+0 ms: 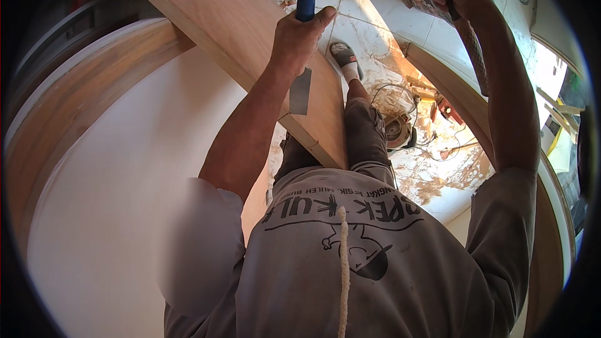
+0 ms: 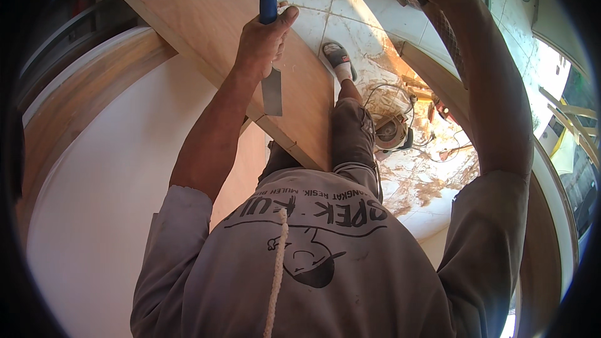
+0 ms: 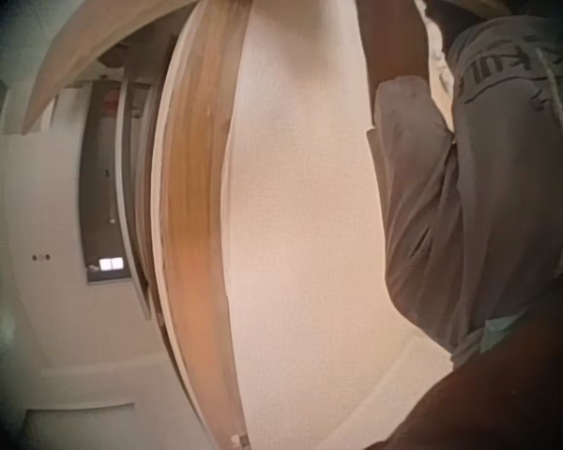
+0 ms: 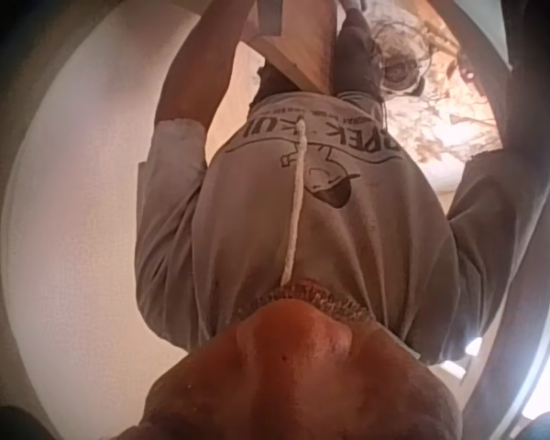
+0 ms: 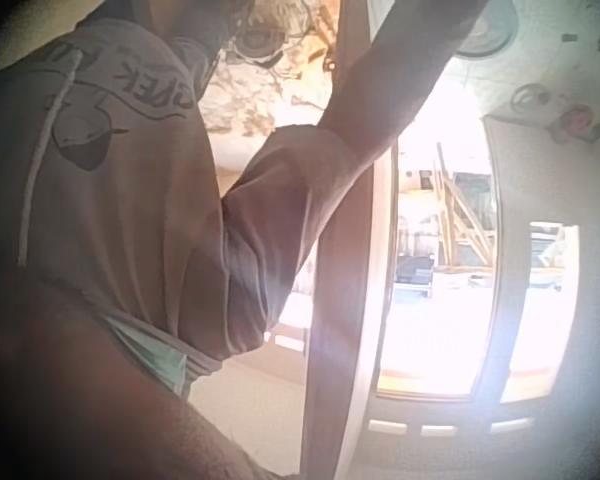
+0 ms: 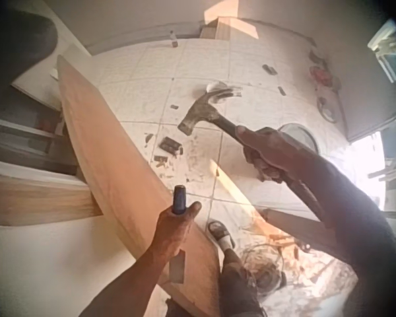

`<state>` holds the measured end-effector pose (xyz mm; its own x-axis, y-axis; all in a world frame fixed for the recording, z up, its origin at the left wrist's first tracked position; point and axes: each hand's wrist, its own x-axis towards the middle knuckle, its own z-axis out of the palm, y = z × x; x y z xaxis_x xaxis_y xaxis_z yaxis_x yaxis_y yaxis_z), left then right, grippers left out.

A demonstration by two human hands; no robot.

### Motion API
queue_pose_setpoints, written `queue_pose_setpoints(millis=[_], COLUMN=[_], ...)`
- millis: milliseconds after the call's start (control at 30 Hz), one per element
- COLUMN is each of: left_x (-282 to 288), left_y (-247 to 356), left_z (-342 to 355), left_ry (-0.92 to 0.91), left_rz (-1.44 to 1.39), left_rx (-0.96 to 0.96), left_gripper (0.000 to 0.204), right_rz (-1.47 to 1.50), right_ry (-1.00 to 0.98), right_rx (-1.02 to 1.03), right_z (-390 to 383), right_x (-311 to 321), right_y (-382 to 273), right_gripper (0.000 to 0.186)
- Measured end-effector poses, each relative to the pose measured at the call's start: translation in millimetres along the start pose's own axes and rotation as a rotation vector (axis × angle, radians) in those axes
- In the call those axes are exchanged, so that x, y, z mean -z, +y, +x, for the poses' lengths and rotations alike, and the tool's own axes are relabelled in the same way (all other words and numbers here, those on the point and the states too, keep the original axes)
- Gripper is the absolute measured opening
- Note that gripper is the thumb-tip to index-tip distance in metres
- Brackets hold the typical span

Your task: Using a hammer and chisel to install or adjust a wooden door frame and side panel.

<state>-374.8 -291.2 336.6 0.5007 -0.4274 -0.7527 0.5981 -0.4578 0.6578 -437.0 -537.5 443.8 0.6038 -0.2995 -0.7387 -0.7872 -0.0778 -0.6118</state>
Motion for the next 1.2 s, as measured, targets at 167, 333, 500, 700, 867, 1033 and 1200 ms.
queue_pose_setpoints(millis=[167, 333, 500, 700, 867, 1033, 1200], left_x=[2.5, -5.2, 6.7, -0.3, -3.5, 1.5, -7.6], left_y=[3.3, 4.8, 1.9, 1.4, -4.0, -3.8, -3.2], left_z=[-3.0, 0.7, -1.6, -2.7, 1.1, -0.4, 4.4], left_ry=[0.055, 0.008, 0.035, 0.047, 0.044, 0.019, -0.03], left_rz=[-0.001, -0.027, -0.029, 0.034, 0.057, 0.099, 0.013], left_rx=[0.002, 0.017, -0.013, -0.027, -0.053, 0.019, -0.013], left_gripper=[0.038, 0.038, 0.037, 0.038, 0.04, 0.039, 0.04], right_rz=[-0.365, 0.098, -0.104, -0.155, -0.242, -0.331, 0.075], right_ry=[-0.118, 0.142, 0.008, -0.004, 0.062, -0.027, 0.198], right_rx=[-0.015, 0.121, 0.068, 0.005, -0.011, -0.132, -0.031], right_z=[-2.6, 8.8, 14.2, -3.0, -12.3, -12.5, 6.0], right_x=[-4.3, 11.3, -6.3, 1.9, -9.4, -7.8, 10.7], right_y=[-15.5, -7.0, -13.2, -13.1, -22.9, -21.7, -9.7], right_gripper=[0.055, 0.053, 0.054, 0.057, 0.056, 0.056, 0.054])
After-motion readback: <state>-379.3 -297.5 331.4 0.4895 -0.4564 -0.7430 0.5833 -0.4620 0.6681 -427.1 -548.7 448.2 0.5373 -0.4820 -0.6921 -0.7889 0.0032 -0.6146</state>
